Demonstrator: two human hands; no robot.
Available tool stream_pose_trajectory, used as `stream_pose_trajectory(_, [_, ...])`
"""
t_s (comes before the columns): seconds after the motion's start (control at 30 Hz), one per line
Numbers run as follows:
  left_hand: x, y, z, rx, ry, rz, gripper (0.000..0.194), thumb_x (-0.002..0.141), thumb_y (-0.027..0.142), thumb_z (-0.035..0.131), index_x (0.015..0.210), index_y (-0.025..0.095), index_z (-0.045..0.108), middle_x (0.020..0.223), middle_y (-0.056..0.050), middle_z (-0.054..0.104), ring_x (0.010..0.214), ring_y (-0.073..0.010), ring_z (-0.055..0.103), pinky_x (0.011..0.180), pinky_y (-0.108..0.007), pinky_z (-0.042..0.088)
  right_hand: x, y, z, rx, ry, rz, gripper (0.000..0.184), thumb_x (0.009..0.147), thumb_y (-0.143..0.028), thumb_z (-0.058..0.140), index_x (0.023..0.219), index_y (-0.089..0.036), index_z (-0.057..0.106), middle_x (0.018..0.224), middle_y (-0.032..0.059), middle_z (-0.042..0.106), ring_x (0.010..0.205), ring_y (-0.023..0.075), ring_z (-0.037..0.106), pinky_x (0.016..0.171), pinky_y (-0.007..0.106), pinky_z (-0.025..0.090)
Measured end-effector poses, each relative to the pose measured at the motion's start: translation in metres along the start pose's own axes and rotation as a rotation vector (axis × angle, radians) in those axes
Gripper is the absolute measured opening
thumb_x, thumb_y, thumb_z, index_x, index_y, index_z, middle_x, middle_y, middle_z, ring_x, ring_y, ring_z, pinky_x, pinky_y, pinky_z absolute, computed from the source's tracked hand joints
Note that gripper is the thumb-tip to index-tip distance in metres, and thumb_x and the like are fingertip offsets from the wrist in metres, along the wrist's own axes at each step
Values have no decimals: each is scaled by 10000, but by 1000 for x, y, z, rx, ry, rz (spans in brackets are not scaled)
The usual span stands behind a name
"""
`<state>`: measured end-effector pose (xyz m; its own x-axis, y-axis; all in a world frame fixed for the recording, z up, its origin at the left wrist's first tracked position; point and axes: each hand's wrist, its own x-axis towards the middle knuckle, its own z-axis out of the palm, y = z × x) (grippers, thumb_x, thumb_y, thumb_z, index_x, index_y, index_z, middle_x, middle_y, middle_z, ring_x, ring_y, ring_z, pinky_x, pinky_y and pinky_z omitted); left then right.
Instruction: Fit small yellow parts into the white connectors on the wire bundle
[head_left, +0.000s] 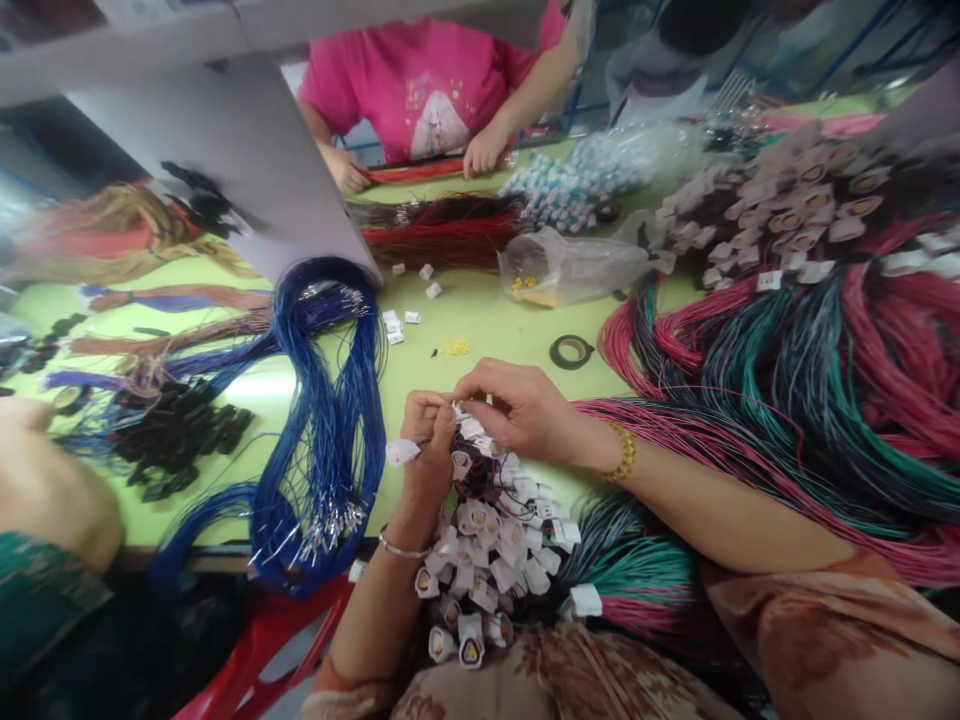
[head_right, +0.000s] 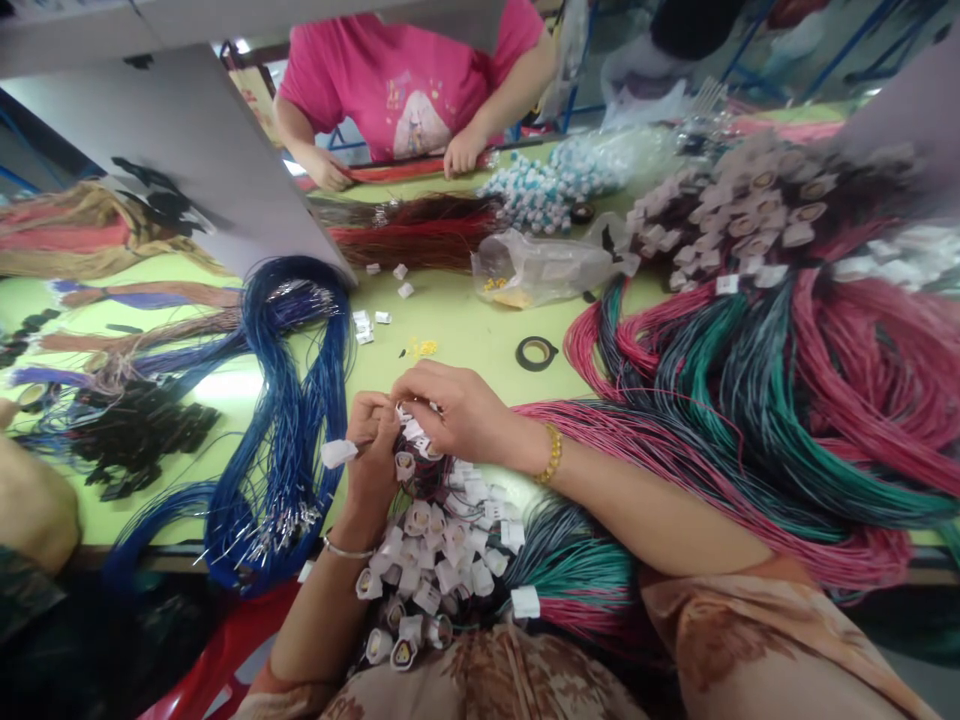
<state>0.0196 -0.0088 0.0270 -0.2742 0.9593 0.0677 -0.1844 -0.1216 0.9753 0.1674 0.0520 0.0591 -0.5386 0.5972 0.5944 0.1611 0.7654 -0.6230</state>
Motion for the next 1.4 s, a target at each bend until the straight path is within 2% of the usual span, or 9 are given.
stream_pose_trajectory(0.3, [2,-1,4,-35,39,4,422,798,523,792,779,198,524,609,51,556,573,-113,566,566,-221,447,1,-5,1,-121,-80,23,163,949,-116,437,854,-180,553,776,34,606,706,132,510,649,254,412])
stream_pose_trajectory(0.57, [3,-10,1,-21,192,-62,341,773,381,818,771,194,533,677,30,661,623,-119,635,625,-235,504,-21,-10,25,-323,-244,68,459,851,-107,490,1301,-156,560,1080,115,717,794,186,617,616,293,420])
stream_pose_trajectory(0.73, [6,-15,-1,67,196,-88,251,799,335,767,756,193,563,736,-4,694,675,-144,651,674,-275,529,-28,-8,40,-256,-214,161,422,841,-159,509,1253,-150,598,1068,123,736,783,189,630,611,290,438])
stream_pose_trajectory(0.83, [9,-16,-2,226,167,21,210,835,331,724,748,186,601,840,-38,690,805,-157,652,751,-282,521,-19,14,33,-109,-182,329,276,875,-139,467,1065,-158,666,803,42,728,624,138,580,598,260,431])
stream_pose_trajectory(0.93, [10,-15,0,204,252,159,178,849,338,689,857,195,583,865,-33,676,809,-147,649,761,-277,510,-2,53,17,-63,-119,439,217,870,-123,496,943,-153,699,893,58,760,741,147,642,698,257,473])
stream_pose_trajectory(1.03, [6,-12,1,121,212,69,269,844,355,677,982,223,486,587,75,556,533,-114,528,599,-234,446,16,96,5,-174,-89,530,202,856,-121,550,948,-129,730,967,96,777,819,182,664,778,287,479])
stream_pose_trajectory(1.13, [2,-12,2,34,117,-30,448,829,580,648,1022,235,436,511,104,484,426,-96,377,480,-205,325,29,127,5,-262,-173,557,216,850,-121,570,962,-117,755,968,107,783,813,193,663,775,286,465])
stream_pose_trajectory(1.27, [3,-15,2,-148,139,-109,720,759,925,370,1014,253,409,560,59,534,403,-99,343,406,-206,238,38,142,13,-338,-284,533,203,847,-168,607,972,-134,763,964,97,778,828,197,650,750,275,435])
stream_pose_trajectory(1.4, [10,-14,1,-239,229,-252,684,772,926,372,927,261,393,557,63,526,385,-95,355,385,-208,245,38,145,15,-355,-308,475,133,844,-160,594,861,-142,725,925,89,758,798,183,612,732,279,410])
